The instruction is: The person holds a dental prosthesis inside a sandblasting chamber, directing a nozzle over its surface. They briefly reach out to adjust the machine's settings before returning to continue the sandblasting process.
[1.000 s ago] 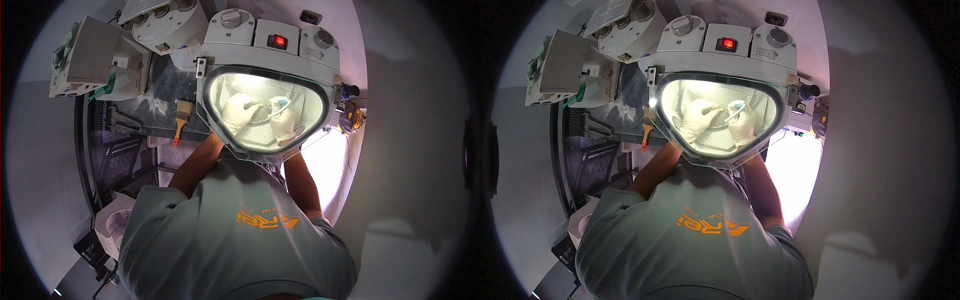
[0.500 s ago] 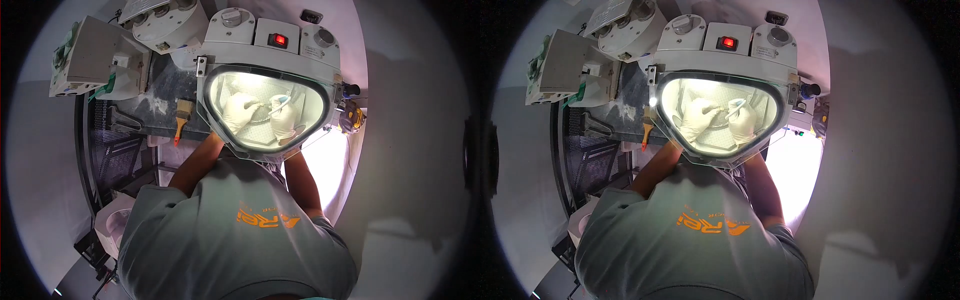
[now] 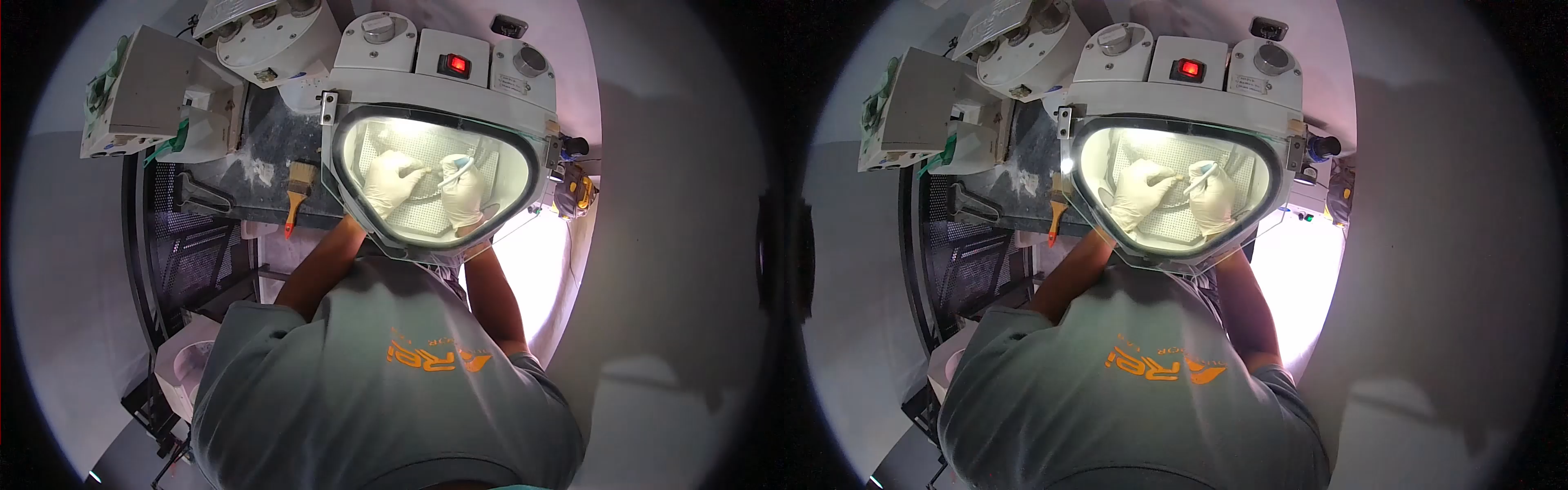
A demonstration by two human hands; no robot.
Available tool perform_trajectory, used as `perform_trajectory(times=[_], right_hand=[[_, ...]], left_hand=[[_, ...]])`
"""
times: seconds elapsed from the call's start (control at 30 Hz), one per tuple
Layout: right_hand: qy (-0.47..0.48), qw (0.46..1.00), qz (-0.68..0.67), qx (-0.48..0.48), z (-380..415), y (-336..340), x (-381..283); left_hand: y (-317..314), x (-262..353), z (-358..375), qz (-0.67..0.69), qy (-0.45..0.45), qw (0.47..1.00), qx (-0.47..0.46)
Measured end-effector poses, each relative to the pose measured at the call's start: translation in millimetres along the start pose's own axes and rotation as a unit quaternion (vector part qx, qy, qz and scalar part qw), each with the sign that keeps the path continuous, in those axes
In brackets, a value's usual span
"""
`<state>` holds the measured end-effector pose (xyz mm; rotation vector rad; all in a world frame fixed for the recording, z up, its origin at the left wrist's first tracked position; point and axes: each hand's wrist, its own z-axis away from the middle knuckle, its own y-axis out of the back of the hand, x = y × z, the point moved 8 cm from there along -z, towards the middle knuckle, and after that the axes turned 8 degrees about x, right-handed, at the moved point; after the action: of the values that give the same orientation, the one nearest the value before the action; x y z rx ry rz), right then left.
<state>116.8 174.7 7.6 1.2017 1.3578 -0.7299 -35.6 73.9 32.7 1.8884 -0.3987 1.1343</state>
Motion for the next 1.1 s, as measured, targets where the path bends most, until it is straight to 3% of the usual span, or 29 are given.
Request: perform_trajectory(times=[0.2, 0.23, 0.3, 0.63, 0.97, 1.1], right_hand=[[0.001, 1.000, -0.001, 0.001, 0.9, 0.4, 6.3], [0.023, 1.000, 0.015, 0.001, 0.5, 0.0, 6.3], [0.006, 1.000, 0.002, -0.001, 0.5, -0.5, 9.7], [0.026, 1.000, 0.011, 0.004, -0.3, 1.3, 3.2], [-0.057, 0.997, -0.051, 0.024, 0.7, 1.6, 14.9], [-0.047, 0.998, -0.044, 0.026, 1.0, 1.7, 15.0]], left_hand=[[-3.3, -9.6, 3.2, 0.026, 0.034, 0.999, 0.004], [-4.9, -8.5, 2.7, 0.009, 0.002, 1.000, 0.004], [-3.6, -11.3, 4.3, 0.025, 0.041, 0.999, -0.001], [-0.2, -2.3, 0.8, -0.002, -0.001, 1.000, 0.003], [-2.8, -7.1, 2.4, 0.000, -0.008, 1.000, 0.018], [-4.7, -9.8, 0.3, -0.021, -0.012, 1.000, 0.002]])
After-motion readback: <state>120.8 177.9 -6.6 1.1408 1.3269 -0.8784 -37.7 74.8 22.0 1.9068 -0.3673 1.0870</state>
